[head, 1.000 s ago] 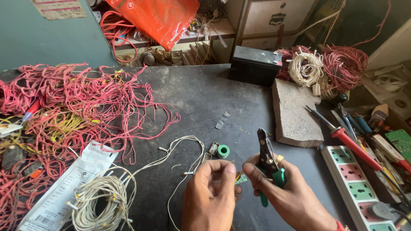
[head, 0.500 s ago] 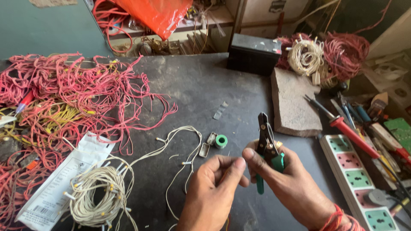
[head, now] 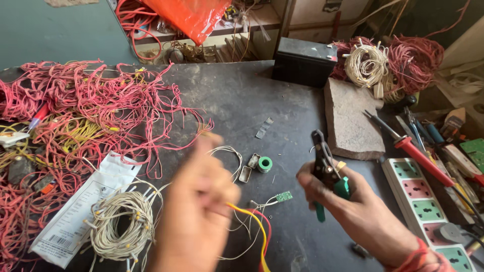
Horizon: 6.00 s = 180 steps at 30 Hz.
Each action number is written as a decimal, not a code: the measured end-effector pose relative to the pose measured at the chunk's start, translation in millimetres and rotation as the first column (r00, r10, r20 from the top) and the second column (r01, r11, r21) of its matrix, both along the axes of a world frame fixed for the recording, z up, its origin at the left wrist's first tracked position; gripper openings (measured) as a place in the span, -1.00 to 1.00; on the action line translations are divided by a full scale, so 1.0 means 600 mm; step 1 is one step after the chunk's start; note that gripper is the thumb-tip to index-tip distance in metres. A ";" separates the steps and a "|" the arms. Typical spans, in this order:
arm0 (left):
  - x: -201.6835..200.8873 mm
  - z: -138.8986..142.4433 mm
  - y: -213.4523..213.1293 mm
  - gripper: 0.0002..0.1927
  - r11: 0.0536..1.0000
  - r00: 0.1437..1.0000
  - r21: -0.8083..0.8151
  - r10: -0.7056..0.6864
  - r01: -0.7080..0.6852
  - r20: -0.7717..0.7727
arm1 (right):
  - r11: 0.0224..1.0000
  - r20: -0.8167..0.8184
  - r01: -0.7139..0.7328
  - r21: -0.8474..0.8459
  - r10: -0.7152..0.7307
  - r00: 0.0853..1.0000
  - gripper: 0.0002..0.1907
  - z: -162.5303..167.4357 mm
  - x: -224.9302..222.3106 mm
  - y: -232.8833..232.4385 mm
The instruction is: The person solders wires to a small green circuit board using a soldering iron and solder wire. They strip wire ends with pliers, tin the leads, and attach them to the board one at a time. The work is performed on a cluttered workbench with piles of wires and tools nearby.
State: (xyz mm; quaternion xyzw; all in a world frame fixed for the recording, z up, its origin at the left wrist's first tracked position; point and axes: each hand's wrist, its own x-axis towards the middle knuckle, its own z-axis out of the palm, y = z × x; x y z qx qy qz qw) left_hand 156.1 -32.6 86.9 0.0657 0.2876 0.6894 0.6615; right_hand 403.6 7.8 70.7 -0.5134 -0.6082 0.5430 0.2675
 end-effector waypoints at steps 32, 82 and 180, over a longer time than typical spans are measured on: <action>0.023 0.007 0.005 -0.77 0.989 0.885 -0.151 -0.077 0.008 -0.459 | 0.949 0.158 -0.072 0.308 0.024 0.987 -0.58 -0.041 -0.024 -0.021; 0.076 -0.058 0.004 -0.75 0.968 0.848 -0.248 -0.152 0.025 -0.508 | 0.929 0.448 0.039 0.368 -0.214 0.868 -0.71 -0.003 -0.093 -0.044; 0.079 -0.051 -0.001 -0.75 0.970 0.782 -0.242 -0.126 -0.032 -0.610 | 0.812 0.441 -0.114 0.572 -0.187 0.878 -0.56 -0.029 -0.074 -0.043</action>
